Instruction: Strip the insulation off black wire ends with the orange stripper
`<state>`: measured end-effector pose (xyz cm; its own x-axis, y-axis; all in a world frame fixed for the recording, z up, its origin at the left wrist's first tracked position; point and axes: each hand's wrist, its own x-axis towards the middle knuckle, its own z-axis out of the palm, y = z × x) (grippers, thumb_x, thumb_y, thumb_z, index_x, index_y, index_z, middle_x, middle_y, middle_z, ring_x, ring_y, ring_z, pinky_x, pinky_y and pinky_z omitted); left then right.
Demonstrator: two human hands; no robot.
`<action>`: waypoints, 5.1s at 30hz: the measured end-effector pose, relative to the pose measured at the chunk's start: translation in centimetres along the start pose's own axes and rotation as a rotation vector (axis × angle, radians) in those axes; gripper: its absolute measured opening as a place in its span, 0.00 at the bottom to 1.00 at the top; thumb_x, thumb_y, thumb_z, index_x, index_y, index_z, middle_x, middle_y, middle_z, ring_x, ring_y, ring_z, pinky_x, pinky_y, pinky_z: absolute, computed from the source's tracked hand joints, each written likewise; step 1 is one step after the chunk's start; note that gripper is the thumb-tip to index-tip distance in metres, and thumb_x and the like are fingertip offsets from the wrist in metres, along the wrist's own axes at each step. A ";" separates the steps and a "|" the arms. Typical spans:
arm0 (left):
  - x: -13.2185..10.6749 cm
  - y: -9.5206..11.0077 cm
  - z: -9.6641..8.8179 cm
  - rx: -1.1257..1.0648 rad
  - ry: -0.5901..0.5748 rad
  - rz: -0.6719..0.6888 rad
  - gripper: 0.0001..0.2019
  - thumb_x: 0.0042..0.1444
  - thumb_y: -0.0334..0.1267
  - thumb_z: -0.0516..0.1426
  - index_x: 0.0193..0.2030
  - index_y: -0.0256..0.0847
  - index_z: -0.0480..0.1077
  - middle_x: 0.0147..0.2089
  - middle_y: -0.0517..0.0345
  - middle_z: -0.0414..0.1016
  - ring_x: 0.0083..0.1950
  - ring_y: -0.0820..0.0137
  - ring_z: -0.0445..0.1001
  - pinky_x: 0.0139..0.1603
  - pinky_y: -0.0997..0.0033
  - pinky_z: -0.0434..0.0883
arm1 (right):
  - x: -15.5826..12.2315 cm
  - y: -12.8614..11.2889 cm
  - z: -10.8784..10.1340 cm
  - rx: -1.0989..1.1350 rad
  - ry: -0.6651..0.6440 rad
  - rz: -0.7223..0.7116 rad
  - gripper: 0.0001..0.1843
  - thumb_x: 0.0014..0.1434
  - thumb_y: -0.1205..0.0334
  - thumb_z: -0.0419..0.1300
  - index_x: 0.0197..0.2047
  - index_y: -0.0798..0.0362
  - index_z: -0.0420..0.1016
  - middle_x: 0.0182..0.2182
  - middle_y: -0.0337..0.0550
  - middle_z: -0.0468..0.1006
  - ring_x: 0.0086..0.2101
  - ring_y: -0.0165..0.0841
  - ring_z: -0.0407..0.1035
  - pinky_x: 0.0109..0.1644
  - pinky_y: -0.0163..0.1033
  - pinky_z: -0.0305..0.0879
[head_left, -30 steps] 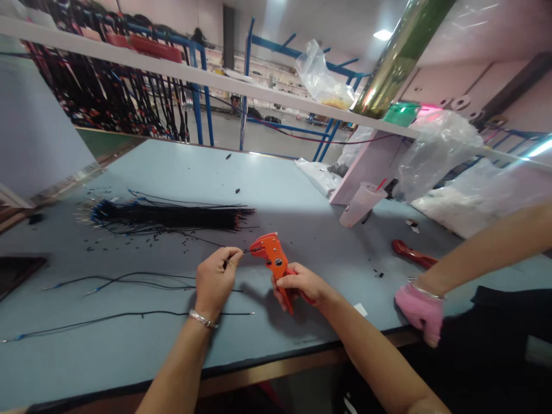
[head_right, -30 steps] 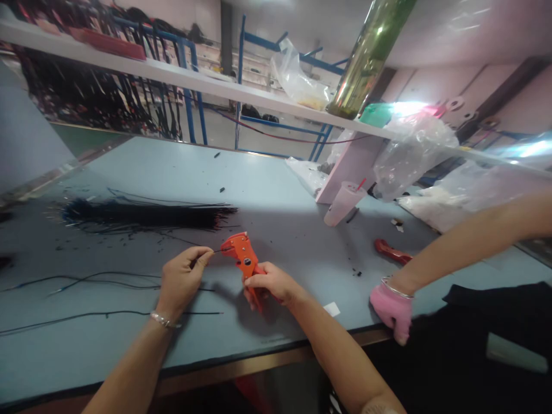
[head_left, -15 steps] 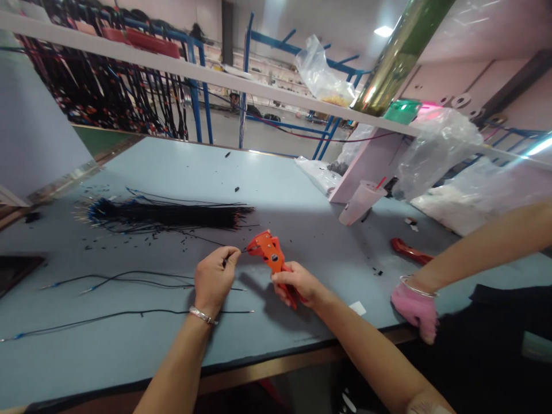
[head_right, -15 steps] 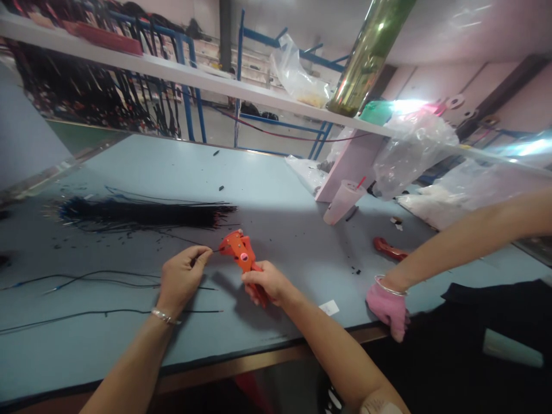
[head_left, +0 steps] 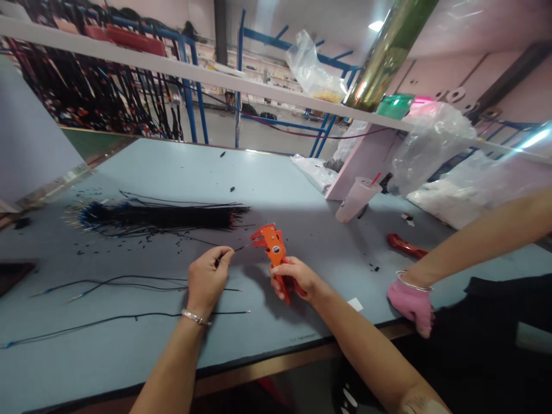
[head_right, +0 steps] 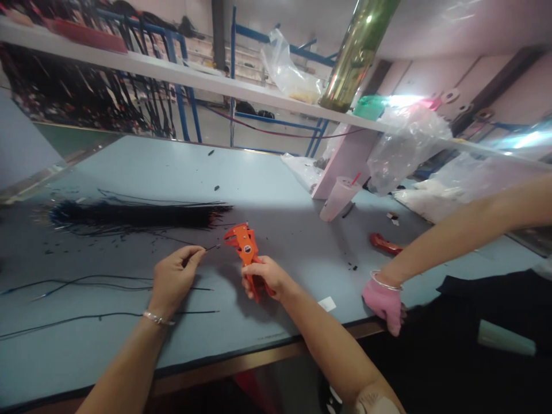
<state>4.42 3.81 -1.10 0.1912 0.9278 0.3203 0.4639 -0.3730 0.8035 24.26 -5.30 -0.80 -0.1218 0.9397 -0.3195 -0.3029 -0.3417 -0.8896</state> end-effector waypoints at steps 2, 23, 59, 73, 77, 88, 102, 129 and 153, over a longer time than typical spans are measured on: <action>-0.1 0.0 0.1 -0.006 -0.004 -0.014 0.13 0.53 0.46 0.55 0.33 0.42 0.77 0.30 0.60 0.79 0.30 0.71 0.73 0.34 0.74 0.67 | 0.0 0.0 -0.1 0.011 -0.027 -0.002 0.10 0.45 0.60 0.61 0.30 0.57 0.69 0.20 0.40 0.75 0.19 0.31 0.71 0.16 0.29 0.50; -1.3 2.3 0.0 0.035 0.104 0.206 0.10 0.56 0.40 0.55 0.29 0.41 0.74 0.25 0.63 0.73 0.24 0.76 0.64 0.28 0.76 0.61 | -0.5 -0.2 1.0 -0.190 0.003 -0.043 0.13 0.44 0.64 0.56 0.35 0.58 0.69 0.28 0.46 0.78 0.25 0.33 0.74 0.20 0.30 0.57; -0.3 1.9 -0.2 -0.155 -0.060 -0.003 0.12 0.52 0.45 0.55 0.29 0.39 0.75 0.27 0.59 0.77 0.28 0.72 0.72 0.31 0.75 0.68 | -0.8 -0.2 0.3 -0.100 -0.157 0.059 0.11 0.44 0.63 0.57 0.33 0.58 0.70 0.23 0.43 0.76 0.21 0.32 0.74 0.16 0.27 0.47; -0.3 1.2 0.1 -0.142 -0.050 0.017 0.12 0.53 0.44 0.55 0.29 0.40 0.75 0.27 0.59 0.77 0.27 0.72 0.71 0.31 0.74 0.67 | -1.0 -0.2 0.8 -0.178 -0.111 0.059 0.11 0.47 0.56 0.61 0.26 0.55 0.66 0.16 0.37 0.72 0.16 0.29 0.68 0.15 0.28 0.57; -0.3 1.1 0.1 -0.111 -0.051 0.011 0.12 0.53 0.44 0.55 0.29 0.40 0.75 0.28 0.59 0.78 0.28 0.72 0.72 0.31 0.73 0.67 | -0.7 0.2 0.9 -0.174 -0.062 0.033 0.13 0.47 0.55 0.62 0.23 0.54 0.64 0.14 0.35 0.70 0.13 0.27 0.63 0.13 0.29 0.57; -0.1 0.5 0.3 -0.055 -0.076 0.006 0.14 0.54 0.47 0.54 0.31 0.40 0.76 0.31 0.58 0.79 0.30 0.70 0.73 0.32 0.73 0.66 | -0.1 0.7 0.6 -0.108 -0.008 0.010 0.16 0.45 0.54 0.65 0.21 0.54 0.64 0.11 0.33 0.67 0.09 0.25 0.59 0.11 0.29 0.57; -0.2 0.5 0.2 0.022 -0.023 0.036 0.13 0.55 0.45 0.54 0.31 0.42 0.76 0.30 0.59 0.79 0.31 0.70 0.73 0.34 0.72 0.65 | -0.1 0.3 0.4 -0.016 -0.009 0.056 0.16 0.43 0.54 0.65 0.22 0.55 0.65 0.11 0.34 0.68 0.09 0.24 0.58 0.11 0.28 0.54; -0.4 1.3 -0.6 -0.019 0.059 0.099 0.10 0.55 0.43 0.56 0.31 0.41 0.75 0.28 0.62 0.76 0.26 0.75 0.68 0.30 0.76 0.64 | -0.5 -0.4 -0.6 0.088 -0.124 -0.011 0.15 0.46 0.59 0.61 0.36 0.59 0.71 0.27 0.47 0.79 0.25 0.35 0.76 0.17 0.27 0.49; -1.5 3.1 -0.5 -0.033 0.132 0.272 0.07 0.54 0.35 0.55 0.26 0.40 0.71 0.23 0.63 0.71 0.24 0.77 0.66 0.27 0.78 0.64 | -1.6 -0.6 2.9 -0.403 0.093 -0.095 0.12 0.48 0.64 0.56 0.38 0.55 0.70 0.27 0.41 0.77 0.26 0.31 0.72 0.27 0.33 0.62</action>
<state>5.16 1.25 1.15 0.1894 0.7871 0.5870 0.3823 -0.6097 0.6943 21.95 -6.65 1.24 -0.0200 0.9702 -0.2413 0.0869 -0.2387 -0.9672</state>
